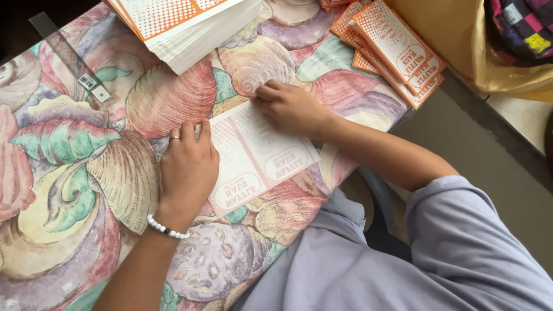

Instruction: Folding flat paper templates into bags and stacking them on a table.

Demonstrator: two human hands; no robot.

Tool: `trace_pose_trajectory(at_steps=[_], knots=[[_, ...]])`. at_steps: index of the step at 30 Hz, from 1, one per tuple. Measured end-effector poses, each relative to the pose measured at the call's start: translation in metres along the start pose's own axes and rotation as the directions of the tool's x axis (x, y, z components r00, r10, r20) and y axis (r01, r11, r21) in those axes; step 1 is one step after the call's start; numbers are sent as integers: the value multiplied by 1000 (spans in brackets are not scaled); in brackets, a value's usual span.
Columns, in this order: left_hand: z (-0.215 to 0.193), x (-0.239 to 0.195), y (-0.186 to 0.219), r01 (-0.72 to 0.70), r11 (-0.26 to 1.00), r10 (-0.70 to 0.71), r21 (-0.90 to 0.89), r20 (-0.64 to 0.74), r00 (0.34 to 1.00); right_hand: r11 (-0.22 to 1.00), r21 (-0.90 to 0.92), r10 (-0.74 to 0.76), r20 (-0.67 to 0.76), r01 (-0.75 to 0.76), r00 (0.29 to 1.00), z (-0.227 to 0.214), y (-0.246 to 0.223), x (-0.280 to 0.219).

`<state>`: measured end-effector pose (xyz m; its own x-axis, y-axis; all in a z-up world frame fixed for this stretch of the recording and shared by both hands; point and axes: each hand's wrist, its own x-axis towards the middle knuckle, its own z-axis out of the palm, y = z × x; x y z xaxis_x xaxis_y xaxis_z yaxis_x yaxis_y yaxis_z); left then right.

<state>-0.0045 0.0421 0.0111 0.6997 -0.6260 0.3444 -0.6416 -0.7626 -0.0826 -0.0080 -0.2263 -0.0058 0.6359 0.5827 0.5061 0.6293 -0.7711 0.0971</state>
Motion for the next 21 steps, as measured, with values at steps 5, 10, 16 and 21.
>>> trace_pose_trajectory(at_steps=[5,10,16,21], knots=[[-3,-3,4,15,997,-14,73,-6,1000,999,9,33,-6,-33,999,2,7,-14],[-5,-4,5,-9,991,12,136,-19,1000,990,-131,64,30,-60,998,23,4,-15],[11,-8,5,-18,993,27,115,-71,997,997,-2,-76,-56,76,996,32,-43,37],[18,-4,-1,-9,993,20,118,-92,996,994,46,-96,-41,98,995,34,-22,27]])
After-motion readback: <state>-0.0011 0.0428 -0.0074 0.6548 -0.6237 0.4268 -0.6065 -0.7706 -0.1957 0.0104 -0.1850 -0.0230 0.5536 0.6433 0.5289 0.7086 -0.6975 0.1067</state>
